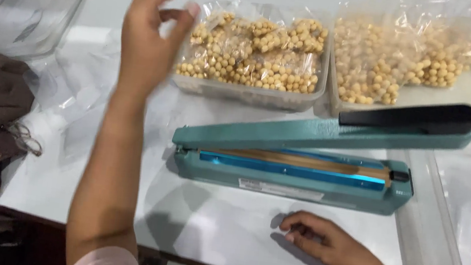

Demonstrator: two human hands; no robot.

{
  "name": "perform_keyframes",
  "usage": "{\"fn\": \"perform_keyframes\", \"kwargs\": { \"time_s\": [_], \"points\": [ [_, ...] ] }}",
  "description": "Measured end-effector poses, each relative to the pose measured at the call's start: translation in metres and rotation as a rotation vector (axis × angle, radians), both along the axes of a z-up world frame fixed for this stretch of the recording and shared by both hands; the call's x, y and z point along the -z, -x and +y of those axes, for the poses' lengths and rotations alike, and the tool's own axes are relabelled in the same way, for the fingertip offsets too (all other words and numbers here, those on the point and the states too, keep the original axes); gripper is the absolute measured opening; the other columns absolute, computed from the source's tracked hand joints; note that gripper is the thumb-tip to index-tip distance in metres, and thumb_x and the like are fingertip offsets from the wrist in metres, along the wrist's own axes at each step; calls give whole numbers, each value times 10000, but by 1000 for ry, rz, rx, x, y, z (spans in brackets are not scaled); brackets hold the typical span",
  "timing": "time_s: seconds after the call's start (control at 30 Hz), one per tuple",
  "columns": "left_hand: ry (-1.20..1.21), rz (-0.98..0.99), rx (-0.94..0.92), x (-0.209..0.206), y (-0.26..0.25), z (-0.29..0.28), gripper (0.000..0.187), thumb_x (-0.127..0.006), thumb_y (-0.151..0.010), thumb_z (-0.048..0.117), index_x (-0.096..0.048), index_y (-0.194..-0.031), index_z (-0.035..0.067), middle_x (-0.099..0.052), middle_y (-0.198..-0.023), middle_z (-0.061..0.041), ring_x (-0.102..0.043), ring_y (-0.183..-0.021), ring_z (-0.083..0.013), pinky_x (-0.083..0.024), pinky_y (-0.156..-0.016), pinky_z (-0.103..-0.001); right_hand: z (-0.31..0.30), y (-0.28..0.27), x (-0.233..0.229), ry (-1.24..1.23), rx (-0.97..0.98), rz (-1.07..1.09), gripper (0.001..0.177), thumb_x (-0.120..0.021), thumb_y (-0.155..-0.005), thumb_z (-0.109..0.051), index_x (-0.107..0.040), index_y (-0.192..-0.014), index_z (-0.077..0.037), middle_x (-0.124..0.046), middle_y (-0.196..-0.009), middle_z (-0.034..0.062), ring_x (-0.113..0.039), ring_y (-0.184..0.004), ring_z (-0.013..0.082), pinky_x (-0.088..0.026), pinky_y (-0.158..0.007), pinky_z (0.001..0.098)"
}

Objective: Sealing small plastic bags containing snacks using a manual impulse heat sealer.

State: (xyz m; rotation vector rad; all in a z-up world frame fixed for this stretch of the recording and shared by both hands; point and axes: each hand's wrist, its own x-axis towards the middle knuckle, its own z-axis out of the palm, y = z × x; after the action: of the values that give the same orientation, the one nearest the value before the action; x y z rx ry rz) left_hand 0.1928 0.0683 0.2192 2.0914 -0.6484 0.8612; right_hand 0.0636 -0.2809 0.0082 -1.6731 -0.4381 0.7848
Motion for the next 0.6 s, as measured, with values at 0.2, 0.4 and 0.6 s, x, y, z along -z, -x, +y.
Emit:
{"fn": "perform_keyframes", "kwargs": {
  "time_s": [0.2, 0.4, 0.6],
  "points": [
    [-442, -187, 50, 119, 102, -47, 369, -507, -1107, 216, -506, -1445, 67, -563, -1479, -105, -485, -1430, -274, -301, -1251, -411, 0, 18, -32, -2, -43, -166, 282, -641, -969, -236, -738, -1206, -120, -747, -1123, 7, -704, -1008, 110, -536, -898, 256],
    [-81, -43, 557, 159, 173, -134, 218, -482, -1099, 190, -651, -1076, 55, -672, -1106, -89, -664, -938, -286, -506, -869, -432, -41, 62, -98, -11, -139, -478, 298, -611, -998, -242, -694, -1227, -69, -750, -1236, 63, -721, -1164, 185, -511, -1027, 330],
    [-159, 457, 744, 223, 187, -158, 245, -577, -1061, 229, -656, -1232, 72, -594, -1282, -137, -615, -1145, -336, -478, -974, -473, -132, 78, -108, 257, -30, -547, 390, -738, -881, -301, -802, -1239, -162, -833, -1337, 1, -808, -1252, 149, -610, -1009, 331]
  ]
}}
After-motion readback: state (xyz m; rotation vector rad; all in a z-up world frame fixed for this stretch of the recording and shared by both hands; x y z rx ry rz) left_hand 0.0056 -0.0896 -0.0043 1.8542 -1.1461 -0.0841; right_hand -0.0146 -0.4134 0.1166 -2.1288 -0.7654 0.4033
